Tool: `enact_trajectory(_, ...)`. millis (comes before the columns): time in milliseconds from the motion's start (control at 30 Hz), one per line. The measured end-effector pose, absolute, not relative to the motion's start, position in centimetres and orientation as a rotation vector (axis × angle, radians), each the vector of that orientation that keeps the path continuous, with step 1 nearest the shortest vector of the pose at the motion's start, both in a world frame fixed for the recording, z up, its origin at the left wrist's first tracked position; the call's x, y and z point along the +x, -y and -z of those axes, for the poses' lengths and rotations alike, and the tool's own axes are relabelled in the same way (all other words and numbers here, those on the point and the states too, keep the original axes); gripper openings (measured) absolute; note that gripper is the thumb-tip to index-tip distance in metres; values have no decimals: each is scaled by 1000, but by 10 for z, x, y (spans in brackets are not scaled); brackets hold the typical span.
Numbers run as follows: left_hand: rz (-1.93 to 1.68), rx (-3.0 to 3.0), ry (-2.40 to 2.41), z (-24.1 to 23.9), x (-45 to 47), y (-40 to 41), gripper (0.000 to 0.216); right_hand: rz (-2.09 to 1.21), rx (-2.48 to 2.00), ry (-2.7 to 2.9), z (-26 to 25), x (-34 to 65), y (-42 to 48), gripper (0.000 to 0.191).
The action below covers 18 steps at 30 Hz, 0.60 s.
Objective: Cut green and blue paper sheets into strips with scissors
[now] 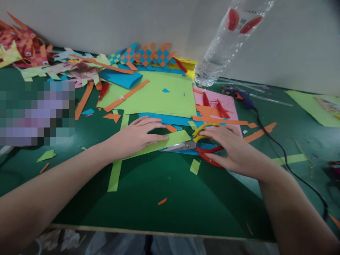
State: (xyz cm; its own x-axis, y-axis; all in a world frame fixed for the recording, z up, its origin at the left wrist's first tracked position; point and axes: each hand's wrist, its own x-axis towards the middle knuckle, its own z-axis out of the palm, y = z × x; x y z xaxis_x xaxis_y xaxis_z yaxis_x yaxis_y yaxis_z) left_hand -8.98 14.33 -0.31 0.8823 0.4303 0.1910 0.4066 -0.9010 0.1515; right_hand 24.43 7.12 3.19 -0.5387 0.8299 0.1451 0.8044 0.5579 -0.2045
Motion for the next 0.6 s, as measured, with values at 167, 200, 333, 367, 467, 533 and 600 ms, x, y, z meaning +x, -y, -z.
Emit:
enact_trajectory(167,-328,2924,-675,2,-90,-144,48,-154,-1363,2575,-32,245,-72,40)
enact_trajectory(200,-333,2918,-672,2,-90,-144,48,-155,-1361,2571,-32,245,-72,40)
enact_trajectory(333,-313,2930,-668,2,-91,-144,48,-154,-1350,2577,-31,248,-73,42)
enact_trajectory(367,-307,2936,-670,2,-91,-144,48,-152,-1348,2584,-31,249,-73,42)
enact_trajectory(467,-317,2927,-667,2,-91,-145,46,-142,-1338,2601,-31,252,-73,42)
enact_trajectory(533,-331,2910,-667,3,-91,-145,47,-139,-1340,2596,-32,253,-73,42)
enact_trajectory(600,-328,2905,-666,4,-91,-145,48,-152,-1357,2589,-33,251,-72,42)
